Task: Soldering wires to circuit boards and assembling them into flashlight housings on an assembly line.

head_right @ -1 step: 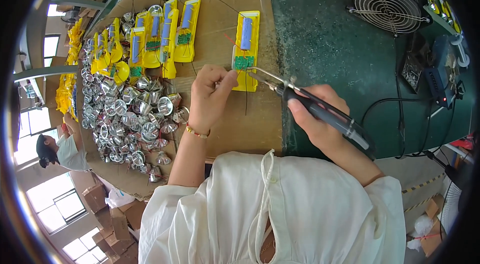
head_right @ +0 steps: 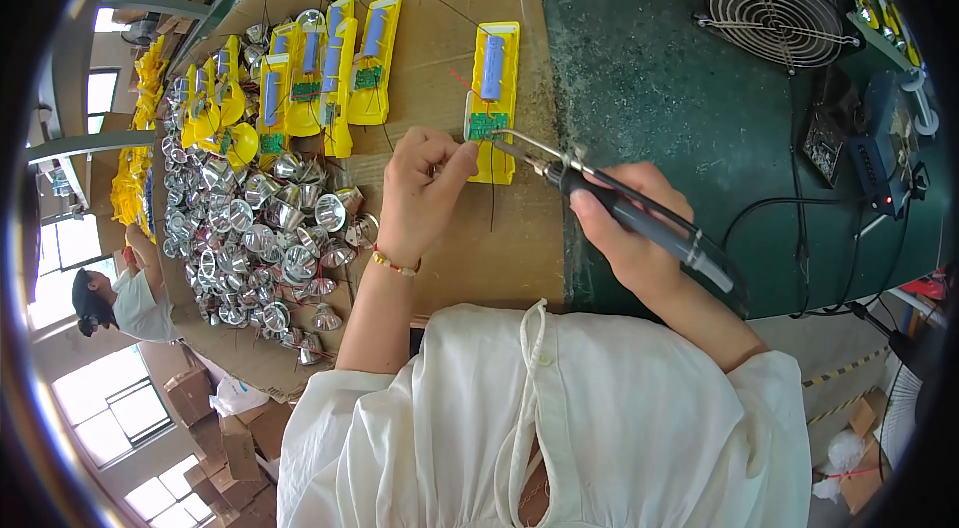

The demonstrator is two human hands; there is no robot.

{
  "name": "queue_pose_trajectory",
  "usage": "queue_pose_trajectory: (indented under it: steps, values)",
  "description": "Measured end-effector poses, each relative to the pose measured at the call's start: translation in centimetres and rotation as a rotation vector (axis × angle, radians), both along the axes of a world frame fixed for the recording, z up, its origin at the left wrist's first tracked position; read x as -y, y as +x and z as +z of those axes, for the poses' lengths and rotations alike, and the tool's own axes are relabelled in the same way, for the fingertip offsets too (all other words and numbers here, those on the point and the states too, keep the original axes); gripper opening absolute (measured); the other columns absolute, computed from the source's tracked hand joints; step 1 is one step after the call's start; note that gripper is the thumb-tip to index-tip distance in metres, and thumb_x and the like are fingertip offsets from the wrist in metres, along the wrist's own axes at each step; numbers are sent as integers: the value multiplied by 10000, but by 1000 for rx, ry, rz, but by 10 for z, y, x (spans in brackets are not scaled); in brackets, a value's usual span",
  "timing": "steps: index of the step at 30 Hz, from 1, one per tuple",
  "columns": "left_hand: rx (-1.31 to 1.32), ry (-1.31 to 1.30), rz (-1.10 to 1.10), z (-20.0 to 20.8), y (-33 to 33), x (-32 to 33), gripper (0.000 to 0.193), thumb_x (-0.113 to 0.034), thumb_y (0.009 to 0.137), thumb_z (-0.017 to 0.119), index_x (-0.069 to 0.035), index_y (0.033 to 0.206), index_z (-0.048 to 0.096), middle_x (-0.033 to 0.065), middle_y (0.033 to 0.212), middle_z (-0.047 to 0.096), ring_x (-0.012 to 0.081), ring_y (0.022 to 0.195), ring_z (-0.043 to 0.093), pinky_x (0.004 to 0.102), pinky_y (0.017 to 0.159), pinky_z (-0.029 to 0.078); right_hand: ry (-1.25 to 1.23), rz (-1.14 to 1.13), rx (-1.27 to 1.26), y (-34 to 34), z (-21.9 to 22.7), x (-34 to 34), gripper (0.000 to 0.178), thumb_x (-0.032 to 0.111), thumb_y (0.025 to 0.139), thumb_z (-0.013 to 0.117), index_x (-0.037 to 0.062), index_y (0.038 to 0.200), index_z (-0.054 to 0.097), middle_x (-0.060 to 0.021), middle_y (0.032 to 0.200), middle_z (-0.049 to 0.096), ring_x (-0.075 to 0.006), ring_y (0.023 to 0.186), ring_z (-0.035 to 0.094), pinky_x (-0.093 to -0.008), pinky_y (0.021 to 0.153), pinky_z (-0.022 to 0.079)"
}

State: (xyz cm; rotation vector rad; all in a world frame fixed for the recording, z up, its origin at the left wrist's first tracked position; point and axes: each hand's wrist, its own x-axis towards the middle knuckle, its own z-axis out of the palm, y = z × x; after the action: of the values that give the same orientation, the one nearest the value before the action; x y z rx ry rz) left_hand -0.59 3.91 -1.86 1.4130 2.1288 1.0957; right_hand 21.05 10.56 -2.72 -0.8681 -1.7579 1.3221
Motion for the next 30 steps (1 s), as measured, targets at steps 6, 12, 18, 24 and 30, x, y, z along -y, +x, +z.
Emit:
queue_pose_trajectory:
  steps: [6, 12, 18, 24, 30]
  values:
    - [-1, -117, -8, -2, 1, -5, 140, -173, 755, 636, -51, 685, 642, 66, 792, 557, 261, 804, 505, 359, 730, 391, -173, -45, -125, -22, -3, -5, 167, 92, 813, 633, -17, 893, 534, -107, 727, 613, -119, 619, 594, -214, 533, 482]
    - [1, -106, -24, -4, -2, -5, 141, -169, 753, 635, -51, 676, 638, 59, 793, 558, 259, 815, 504, 366, 752, 382, -251, -62, -124, -27, -2, -5, 158, 97, 810, 639, -9, 869, 538, -89, 708, 618, -100, 610, 584, -212, 539, 471]
    - [13, -106, -37, -4, -4, -4, 142, -166, 750, 636, -47, 672, 635, 57, 793, 562, 261, 824, 506, 368, 754, 382, -489, -126, -193, -29, 0, -5, 146, 90, 807, 640, -5, 857, 540, -83, 686, 614, -87, 586, 578, -198, 509, 461]
    - [6, -112, -33, -2, -3, -5, 147, -168, 748, 637, -46, 667, 633, 61, 798, 565, 261, 829, 505, 364, 753, 383, -423, -114, -246, -28, 0, -2, 145, 86, 813, 634, -3, 877, 540, -82, 701, 612, -94, 596, 584, -200, 508, 462]
    - [-5, -115, -31, -4, -4, -5, 152, -170, 747, 639, -42, 666, 631, 66, 792, 564, 262, 817, 501, 358, 741, 390, -478, -101, -233, -28, -2, -2, 155, 89, 816, 636, -6, 878, 531, -85, 711, 610, -94, 608, 583, -201, 535, 474]
